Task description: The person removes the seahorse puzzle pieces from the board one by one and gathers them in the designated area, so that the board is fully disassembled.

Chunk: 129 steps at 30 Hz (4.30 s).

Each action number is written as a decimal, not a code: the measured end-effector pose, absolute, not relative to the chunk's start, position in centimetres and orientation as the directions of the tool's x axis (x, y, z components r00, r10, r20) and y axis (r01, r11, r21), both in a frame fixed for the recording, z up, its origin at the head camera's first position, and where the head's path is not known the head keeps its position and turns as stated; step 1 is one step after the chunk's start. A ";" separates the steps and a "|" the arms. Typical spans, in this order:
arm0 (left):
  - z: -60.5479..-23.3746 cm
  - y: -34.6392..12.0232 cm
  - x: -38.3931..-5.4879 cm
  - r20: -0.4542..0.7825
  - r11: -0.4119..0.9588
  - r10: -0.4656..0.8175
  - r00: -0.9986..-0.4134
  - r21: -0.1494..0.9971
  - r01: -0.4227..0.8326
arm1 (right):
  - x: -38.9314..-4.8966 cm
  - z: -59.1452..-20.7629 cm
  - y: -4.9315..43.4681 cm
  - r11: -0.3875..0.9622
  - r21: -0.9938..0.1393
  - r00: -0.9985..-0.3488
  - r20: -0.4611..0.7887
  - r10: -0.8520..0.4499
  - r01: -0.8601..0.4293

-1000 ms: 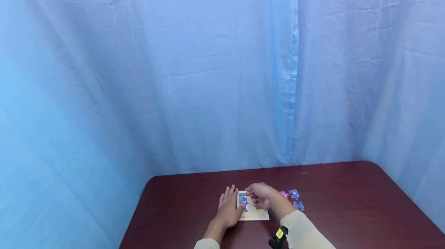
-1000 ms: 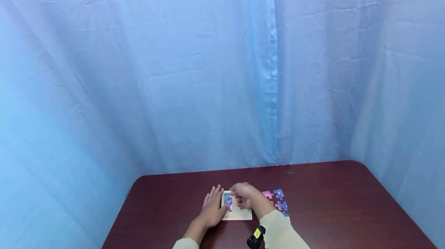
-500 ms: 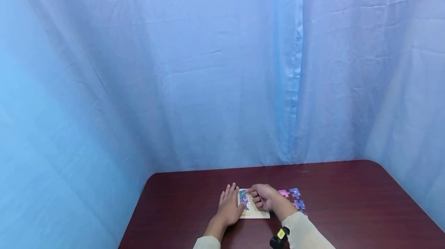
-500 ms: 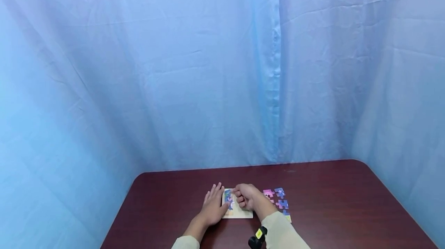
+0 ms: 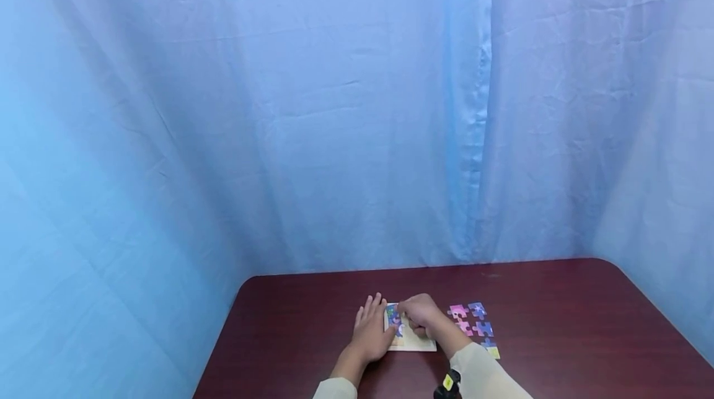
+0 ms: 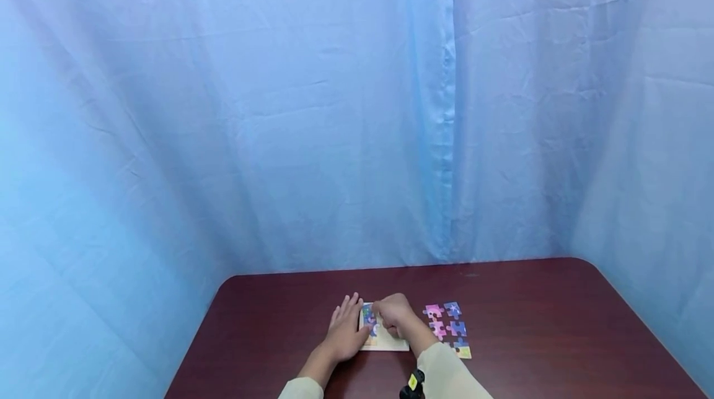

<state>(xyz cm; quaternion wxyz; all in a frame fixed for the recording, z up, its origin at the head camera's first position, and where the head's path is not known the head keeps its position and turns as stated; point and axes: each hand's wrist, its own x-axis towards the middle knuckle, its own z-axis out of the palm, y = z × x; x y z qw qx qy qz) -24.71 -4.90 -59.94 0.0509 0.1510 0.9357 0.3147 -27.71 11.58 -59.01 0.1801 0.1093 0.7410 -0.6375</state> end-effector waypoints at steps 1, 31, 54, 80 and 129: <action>-60.2 -4.8 -24.8 0.003 0.754 0.311 -0.950 0.608 0.249 | -27.7 -59.0 11.7 0.172 -0.904 -0.912 -0.405 -0.061 0.390; -61.6 -5.1 -24.8 0.035 0.746 0.294 -0.955 0.616 0.252 | -26.4 -57.8 18.0 0.188 -0.945 -0.963 -0.263 0.056 0.269; -60.8 -5.3 -24.5 0.042 0.728 0.341 -0.939 0.620 0.292 | -25.6 -57.4 21.0 0.497 -0.863 -0.995 -0.059 0.081 0.092; -60.8 -5.2 -24.5 0.050 0.699 0.335 -0.941 0.656 0.284 | -26.0 -58.5 20.6 0.612 -0.788 -0.998 -0.042 0.053 0.066; -61.1 -5.5 -24.7 0.049 0.725 0.335 -0.941 0.624 0.291 | -25.0 -59.5 13.4 0.633 -0.680 -0.899 0.089 -0.429 -0.370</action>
